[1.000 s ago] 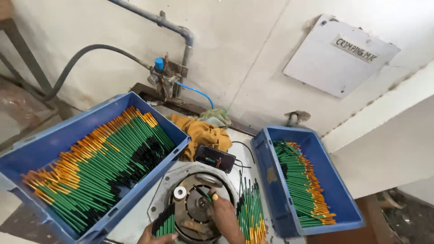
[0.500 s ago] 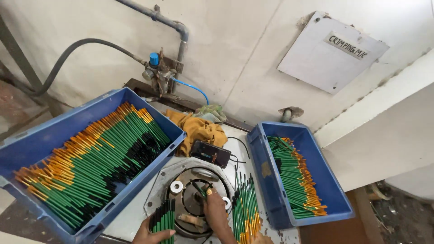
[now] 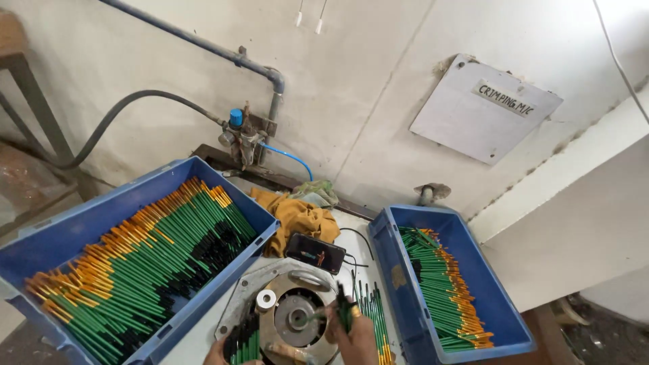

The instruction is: Sorting and inserting incense sticks into a crimping machine.

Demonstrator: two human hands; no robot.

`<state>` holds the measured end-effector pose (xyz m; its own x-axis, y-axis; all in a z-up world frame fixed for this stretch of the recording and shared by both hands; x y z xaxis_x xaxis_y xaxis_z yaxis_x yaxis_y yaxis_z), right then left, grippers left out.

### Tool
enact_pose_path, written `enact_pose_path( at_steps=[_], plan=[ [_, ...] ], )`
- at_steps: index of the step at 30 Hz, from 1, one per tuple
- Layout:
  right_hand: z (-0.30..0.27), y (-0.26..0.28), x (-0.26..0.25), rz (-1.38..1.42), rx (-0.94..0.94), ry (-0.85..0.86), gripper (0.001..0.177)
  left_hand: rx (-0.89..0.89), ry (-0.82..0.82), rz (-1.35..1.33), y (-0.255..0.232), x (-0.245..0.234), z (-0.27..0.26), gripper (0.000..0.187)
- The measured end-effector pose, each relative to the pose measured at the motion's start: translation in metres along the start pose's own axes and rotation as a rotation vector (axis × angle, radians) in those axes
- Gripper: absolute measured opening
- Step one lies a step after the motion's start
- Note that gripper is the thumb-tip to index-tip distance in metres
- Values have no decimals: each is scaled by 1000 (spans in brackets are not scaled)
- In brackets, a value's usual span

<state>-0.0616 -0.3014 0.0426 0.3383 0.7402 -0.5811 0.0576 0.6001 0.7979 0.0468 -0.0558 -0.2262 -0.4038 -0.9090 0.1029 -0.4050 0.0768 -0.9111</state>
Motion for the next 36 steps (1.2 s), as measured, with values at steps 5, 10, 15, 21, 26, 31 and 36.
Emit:
enact_pose_path(
  at_steps=[5, 10, 15, 21, 26, 31, 36],
  plan=[
    [19, -24, 30, -498, 34, -100, 42, -175, -50, 87, -19, -15, 14, 108],
    [23, -29, 38, -416, -4, -126, 44, -66, 21, 62, -14, -17, -4, 98],
    [13, -34, 51, -449, -26, -176, 56, -129, -29, -165, -111, 0, -94, 72],
    [4, -33, 60, -388, -138, -253, 36, -78, 28, -216, -131, 9, -113, 79],
    [4, -7, 45, -193, 81, -262, 23, 73, 80, 25, -162, 7, -125, 76],
    [-15, 76, 38, 20, -68, 21, 22, 297, 197, 50, -200, 18, -139, 67],
    [-20, 62, 18, -153, -272, 205, 25, 347, 191, 38, -192, 18, -128, 65]
  ],
)
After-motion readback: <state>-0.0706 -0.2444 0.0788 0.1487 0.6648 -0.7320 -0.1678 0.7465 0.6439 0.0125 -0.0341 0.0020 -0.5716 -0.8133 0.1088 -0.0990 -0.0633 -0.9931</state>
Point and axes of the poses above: each hand's wrist, its own z-axis towards the middle knuckle, its own x-axis out of the palm, y = z × x, the point moved 4 cm from there along z, towards the middle knuckle, and after that the axes turned 7 degrees about -y, right-handed, at the moved point
